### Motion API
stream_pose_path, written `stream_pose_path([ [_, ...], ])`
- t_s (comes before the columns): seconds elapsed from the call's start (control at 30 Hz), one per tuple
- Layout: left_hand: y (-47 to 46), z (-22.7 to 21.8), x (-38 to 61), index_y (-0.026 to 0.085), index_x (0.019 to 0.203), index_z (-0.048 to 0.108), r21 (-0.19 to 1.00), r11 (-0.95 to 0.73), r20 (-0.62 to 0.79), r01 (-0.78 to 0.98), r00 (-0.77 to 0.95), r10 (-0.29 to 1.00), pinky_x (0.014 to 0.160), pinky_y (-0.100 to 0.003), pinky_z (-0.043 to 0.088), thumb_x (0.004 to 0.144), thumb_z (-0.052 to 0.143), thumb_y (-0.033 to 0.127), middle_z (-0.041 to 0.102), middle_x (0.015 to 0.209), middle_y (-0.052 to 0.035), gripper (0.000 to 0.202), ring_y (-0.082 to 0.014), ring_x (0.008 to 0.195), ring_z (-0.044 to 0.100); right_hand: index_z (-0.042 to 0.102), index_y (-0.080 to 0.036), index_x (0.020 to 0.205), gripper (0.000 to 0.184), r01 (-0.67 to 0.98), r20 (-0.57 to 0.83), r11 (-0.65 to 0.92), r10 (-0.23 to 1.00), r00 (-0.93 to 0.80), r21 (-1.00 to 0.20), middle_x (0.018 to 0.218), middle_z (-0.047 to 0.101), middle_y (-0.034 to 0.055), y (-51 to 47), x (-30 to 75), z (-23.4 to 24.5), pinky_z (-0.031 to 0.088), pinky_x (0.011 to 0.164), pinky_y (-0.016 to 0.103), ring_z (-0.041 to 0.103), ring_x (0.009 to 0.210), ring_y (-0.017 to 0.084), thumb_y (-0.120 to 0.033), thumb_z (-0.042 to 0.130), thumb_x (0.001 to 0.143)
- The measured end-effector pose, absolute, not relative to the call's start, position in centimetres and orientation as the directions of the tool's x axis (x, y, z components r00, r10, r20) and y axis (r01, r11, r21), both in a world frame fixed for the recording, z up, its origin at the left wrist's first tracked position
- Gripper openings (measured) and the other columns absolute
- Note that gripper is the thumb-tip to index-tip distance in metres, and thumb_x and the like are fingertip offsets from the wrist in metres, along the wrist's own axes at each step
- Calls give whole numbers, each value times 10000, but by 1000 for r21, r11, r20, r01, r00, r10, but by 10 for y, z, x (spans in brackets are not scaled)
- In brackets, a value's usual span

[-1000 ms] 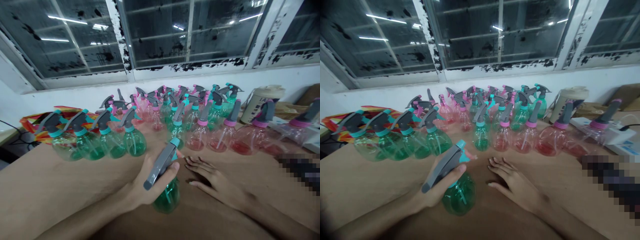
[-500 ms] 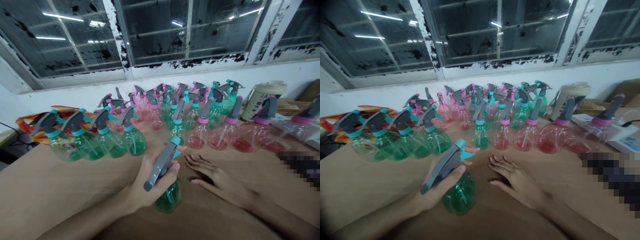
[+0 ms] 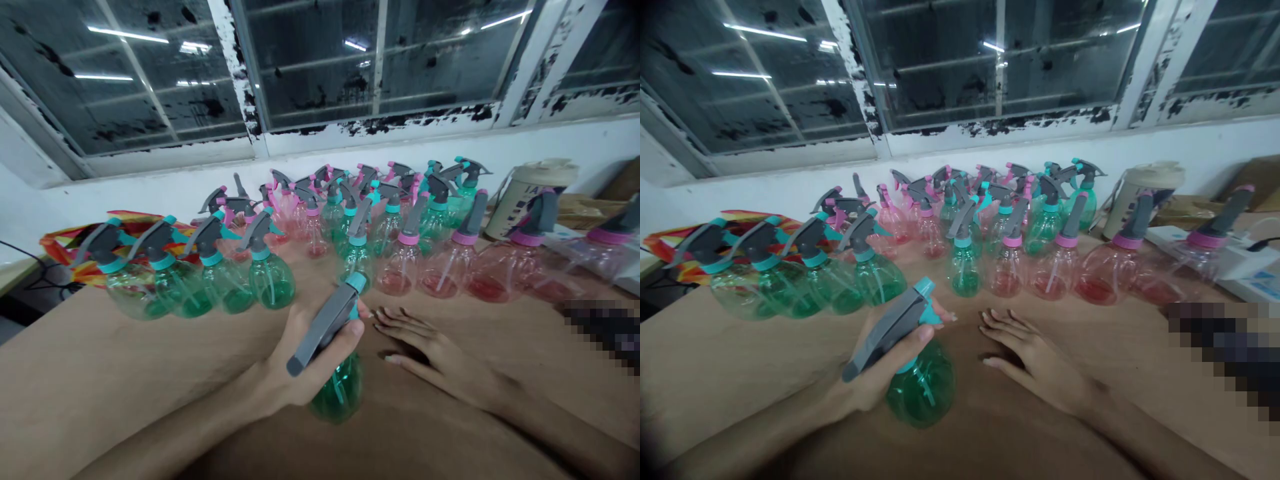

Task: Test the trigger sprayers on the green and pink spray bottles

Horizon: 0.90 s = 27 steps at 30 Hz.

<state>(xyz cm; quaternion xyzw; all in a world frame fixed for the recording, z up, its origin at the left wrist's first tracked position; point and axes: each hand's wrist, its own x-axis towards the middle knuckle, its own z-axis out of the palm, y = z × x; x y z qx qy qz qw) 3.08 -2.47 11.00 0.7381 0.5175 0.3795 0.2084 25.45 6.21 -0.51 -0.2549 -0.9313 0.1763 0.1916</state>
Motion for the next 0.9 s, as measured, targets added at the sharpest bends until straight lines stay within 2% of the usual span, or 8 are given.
stream_pose_path([
  [0.13,-24,112,31,215,807,577,664,-392,361,637,185,914,610,-293,508,865,442,316,596,667,2,178,-155,606,580,359,-285,1372,516,417,267,807,548,-793,-419,1420,390,22,62,254,-5,267,1091,472,337,1309,218,-427,475,889],
  [0.27,-24,110,32,231,972,596,676,-404,398,616,157,904,678,-311,521,843,470,314,618,754,-14,199,-173,682,604,346,-282,1377,529,421,258,802,552,-793,-423,1418,395,18,62,255,-4,278,1089,468,335,1310,216,-433,476,887],
  [0.33,-24,108,33,239,1026,605,676,-403,418,617,129,899,685,-315,521,829,490,324,618,743,-15,244,-173,652,597,339,-287,1379,531,419,255,801,552,-794,-428,1420,391,14,62,255,-5,279,1087,472,327,1315,217,-431,477,887],
  [0.43,-24,106,34,240,1034,625,670,-389,419,632,110,901,671,-319,517,819,496,328,604,697,-10,265,-166,586,570,337,-286,1380,527,426,239,801,551,-800,-421,1428,377,9,62,255,-5,268,1092,471,318,1319,212,-433,466,891],
  [0.67,-25,105,35,234,1106,608,702,-387,405,598,112,908,661,-307,523,824,494,298,596,685,-8,310,-159,585,572,353,-277,1375,526,424,247,795,558,-793,-433,1421,391,11,62,255,-4,271,1093,461,327,1315,211,-430,475,887],
  [0.9,-25,102,34,201,1109,565,716,-416,410,561,145,900,664,-304,538,852,474,297,588,656,-7,290,-181,700,625,350,-284,1377,525,430,233,805,548,-803,-409,1431,373,-4,64,255,-6,261,1100,455,305,1325,207,-439,468,889],
])
